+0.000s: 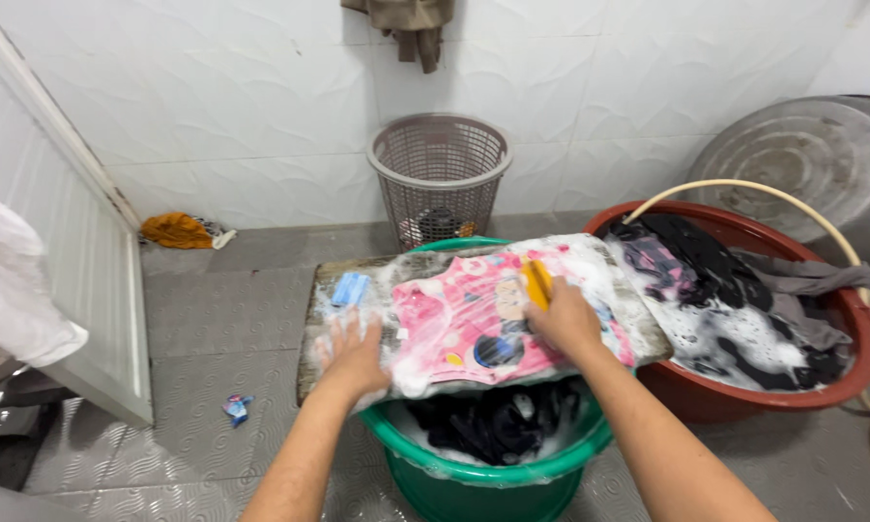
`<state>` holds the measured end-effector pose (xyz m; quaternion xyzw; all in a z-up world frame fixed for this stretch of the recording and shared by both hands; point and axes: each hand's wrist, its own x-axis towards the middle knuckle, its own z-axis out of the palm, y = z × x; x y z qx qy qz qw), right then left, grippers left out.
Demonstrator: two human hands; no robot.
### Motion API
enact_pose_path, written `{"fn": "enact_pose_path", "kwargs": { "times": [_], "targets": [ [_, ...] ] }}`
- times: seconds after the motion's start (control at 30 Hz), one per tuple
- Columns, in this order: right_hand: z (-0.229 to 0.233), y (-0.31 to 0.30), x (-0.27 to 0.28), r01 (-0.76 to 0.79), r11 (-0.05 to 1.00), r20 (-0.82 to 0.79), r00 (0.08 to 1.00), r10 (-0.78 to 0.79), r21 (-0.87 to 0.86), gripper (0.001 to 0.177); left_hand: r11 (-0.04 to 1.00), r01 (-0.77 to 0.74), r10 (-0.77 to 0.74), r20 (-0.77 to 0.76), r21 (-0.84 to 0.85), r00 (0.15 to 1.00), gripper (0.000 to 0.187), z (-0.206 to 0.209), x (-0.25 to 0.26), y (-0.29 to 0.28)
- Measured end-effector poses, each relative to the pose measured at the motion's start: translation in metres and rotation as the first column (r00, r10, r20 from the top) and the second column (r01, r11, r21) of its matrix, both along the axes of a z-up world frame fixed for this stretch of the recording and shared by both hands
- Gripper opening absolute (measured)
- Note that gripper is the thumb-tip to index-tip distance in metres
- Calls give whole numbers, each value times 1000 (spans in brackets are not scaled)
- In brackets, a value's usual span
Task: The person scrubs a pink shirt and other garments on a wooden board using a brush and soapy water in a bucket, then rinses them.
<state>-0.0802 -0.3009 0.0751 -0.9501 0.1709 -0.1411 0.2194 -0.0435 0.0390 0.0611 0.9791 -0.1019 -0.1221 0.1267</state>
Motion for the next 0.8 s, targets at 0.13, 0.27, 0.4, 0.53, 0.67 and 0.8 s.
{"fn": "enact_pose_path", "kwargs": {
  "times": [0.13, 0.27, 0.4, 0.53, 0.67, 0.8],
  "targets": [
    [-11, 6, 6, 25, 998, 4, 1000, -24, -52, 59, 991, 114, -110, 45, -77, 993, 107, -5, 8, -3],
    [-15, 9, 8, 26, 997, 15, 1000, -26, -70, 60, 973, 141, -137, 37, -182, 990, 95, -28, 23, -13],
    [-13, 11, 5, 30, 997, 35, 999, -27, -72, 57, 940, 227, -180, 196, -253, 964, 64, -35, 26, -30],
    [-9, 14, 3, 30, 998, 24, 999, -28, -61, 56, 962, 205, -162, 231, -179, 959, 53, -24, 20, -47],
    [-9, 14, 2, 26, 997, 47, 999, -23, -73, 56, 972, 176, -128, 276, -154, 952, 58, -27, 33, -60],
    [-11, 13, 4, 23, 997, 54, 998, -19, -77, 55, 985, 125, -78, 341, -118, 937, 58, -29, 41, -60]
  ]
}}
